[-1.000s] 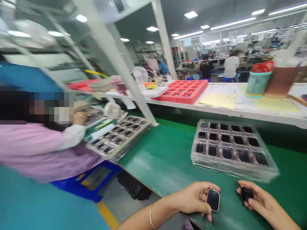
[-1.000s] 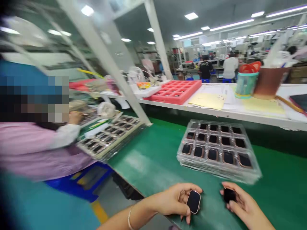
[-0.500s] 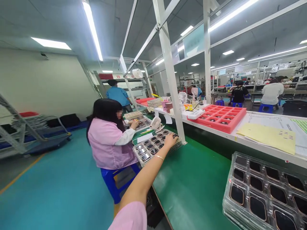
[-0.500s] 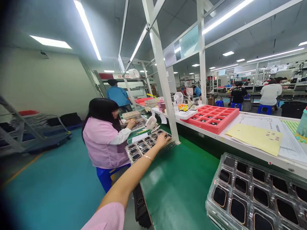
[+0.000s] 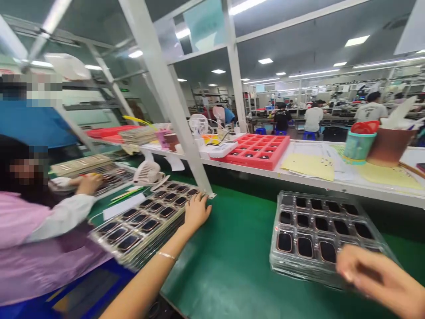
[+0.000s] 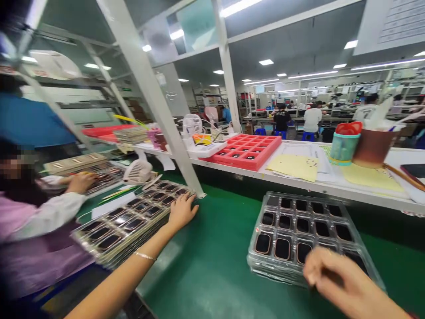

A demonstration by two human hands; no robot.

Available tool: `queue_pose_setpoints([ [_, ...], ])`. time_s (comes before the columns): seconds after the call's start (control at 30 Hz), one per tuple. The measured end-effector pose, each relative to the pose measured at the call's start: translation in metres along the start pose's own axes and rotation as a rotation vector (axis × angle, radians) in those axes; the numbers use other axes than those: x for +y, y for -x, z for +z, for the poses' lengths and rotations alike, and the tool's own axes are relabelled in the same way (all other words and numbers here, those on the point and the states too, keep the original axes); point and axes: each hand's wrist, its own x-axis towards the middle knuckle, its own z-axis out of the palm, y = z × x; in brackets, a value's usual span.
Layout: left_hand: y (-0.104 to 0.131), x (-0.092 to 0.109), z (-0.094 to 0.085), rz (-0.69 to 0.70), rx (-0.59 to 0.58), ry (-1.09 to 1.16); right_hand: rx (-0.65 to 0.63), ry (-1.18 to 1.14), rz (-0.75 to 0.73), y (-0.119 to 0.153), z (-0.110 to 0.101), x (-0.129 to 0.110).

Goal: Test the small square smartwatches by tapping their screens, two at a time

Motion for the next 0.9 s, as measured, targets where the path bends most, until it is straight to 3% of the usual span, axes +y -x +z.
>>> queue_pose_setpoints([
  [0.07,0.007,0.031,-0.002,0.112,-0.02,0.137,-0.026,0.147,-0.03,-0.037,0.008,-0.007],
  [0.13,0.015,0.068,-0.009,0.225,-0.098,0.383,0.075,0.267,-0.046,-0.087,0.021,-0.003],
  [0.27,0.026,0.146,-0.029,0.416,-0.161,0.557,0.197,0.486,0.027,-0.168,0.044,0.019],
  [0.37,0.028,0.196,-0.042,0.531,-0.161,0.651,0.186,0.593,-0.02,-0.183,0.044,0.033],
  [0.5,0.018,0.249,-0.046,0.595,-0.195,0.707,0.165,0.743,-0.024,-0.165,0.02,0.045],
  [0.63,-0.003,0.273,-0.037,0.525,-0.266,0.667,0.195,0.867,0.041,-0.142,-0.013,0.055],
  [0.77,-0.009,0.269,-0.032,0.424,-0.295,0.582,0.233,0.918,0.131,-0.133,-0.031,0.063],
  [0.9,0.007,0.263,-0.04,0.395,-0.233,0.506,0.228,0.892,0.143,-0.134,-0.033,0.069],
])
